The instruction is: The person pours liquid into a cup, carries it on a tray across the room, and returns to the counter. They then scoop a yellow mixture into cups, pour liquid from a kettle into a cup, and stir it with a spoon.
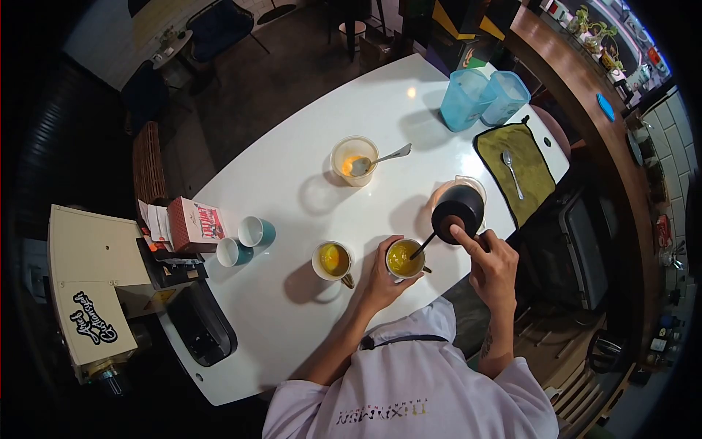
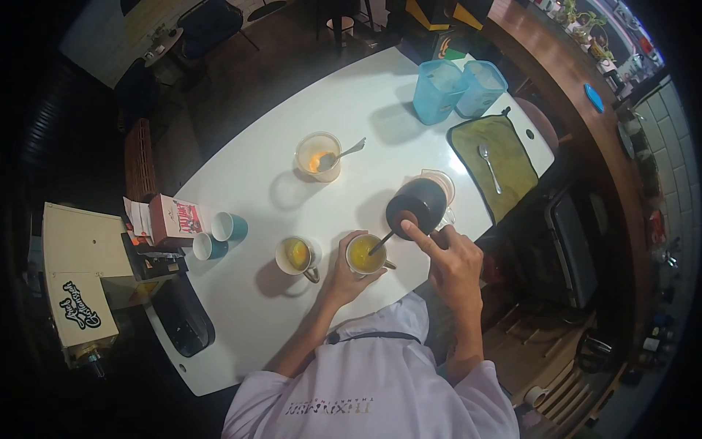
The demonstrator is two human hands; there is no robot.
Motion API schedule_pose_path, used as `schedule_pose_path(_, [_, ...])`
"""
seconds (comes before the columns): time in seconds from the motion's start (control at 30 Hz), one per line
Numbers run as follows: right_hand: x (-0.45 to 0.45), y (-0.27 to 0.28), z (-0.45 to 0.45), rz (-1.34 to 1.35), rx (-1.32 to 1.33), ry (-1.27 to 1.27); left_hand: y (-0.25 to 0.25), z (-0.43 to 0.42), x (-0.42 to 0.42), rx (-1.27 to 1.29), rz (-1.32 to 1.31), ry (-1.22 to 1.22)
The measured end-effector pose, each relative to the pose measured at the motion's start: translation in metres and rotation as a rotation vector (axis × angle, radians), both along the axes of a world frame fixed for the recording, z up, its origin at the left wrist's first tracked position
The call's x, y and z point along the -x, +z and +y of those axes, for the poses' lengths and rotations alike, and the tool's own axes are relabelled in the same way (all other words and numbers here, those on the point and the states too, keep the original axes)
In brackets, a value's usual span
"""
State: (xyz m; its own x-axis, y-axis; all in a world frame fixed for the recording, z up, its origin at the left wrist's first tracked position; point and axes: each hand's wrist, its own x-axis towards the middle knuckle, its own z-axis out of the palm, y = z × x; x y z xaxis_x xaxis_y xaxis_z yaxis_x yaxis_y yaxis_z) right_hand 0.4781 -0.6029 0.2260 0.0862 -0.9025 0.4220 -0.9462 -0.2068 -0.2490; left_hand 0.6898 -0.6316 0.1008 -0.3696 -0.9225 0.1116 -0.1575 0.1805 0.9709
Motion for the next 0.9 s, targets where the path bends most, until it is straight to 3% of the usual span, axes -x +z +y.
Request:
schedule_pose_path(0.77, [0.0052, 0.0049, -0.0032, -0.014, -0.029, 0.018, 0.0046, 0.0011, 0.0011, -0.004, -0.016, 0.014])
schedule_pose_path(0.9, [0.0042, 0.0032, -0.0030, -0.129, -0.126, 0.010, 0.0011, 0.0020, 0.0008, -0.023, -0.017, 0.019])
